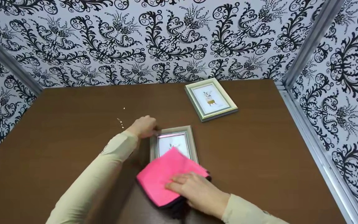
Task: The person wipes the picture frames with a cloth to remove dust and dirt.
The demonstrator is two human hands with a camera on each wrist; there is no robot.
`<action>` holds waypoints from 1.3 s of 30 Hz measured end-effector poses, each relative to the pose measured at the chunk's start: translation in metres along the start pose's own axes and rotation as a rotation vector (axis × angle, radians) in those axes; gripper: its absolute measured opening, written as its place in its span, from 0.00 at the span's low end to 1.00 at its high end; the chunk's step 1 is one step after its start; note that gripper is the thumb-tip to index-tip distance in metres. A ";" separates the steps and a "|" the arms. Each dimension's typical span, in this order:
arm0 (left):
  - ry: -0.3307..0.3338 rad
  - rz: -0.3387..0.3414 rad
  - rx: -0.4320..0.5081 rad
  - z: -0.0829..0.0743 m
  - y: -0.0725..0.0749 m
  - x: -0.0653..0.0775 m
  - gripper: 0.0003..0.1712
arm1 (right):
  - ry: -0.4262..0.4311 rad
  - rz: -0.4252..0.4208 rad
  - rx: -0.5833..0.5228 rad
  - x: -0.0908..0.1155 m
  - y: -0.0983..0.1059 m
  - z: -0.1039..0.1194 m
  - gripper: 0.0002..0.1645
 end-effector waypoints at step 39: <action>-0.002 0.100 0.026 0.002 -0.009 -0.009 0.08 | 0.248 0.130 0.086 -0.003 -0.036 0.051 0.27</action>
Point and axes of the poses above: each hand's wrist, its own x-axis away from the middle knuckle, its own y-axis out of the back of the hand, z = x × y, the point moved 7 cm from there along -x, towards the middle knuckle, and after that the axes turned 3 degrees about y, right-handed, at the moved point
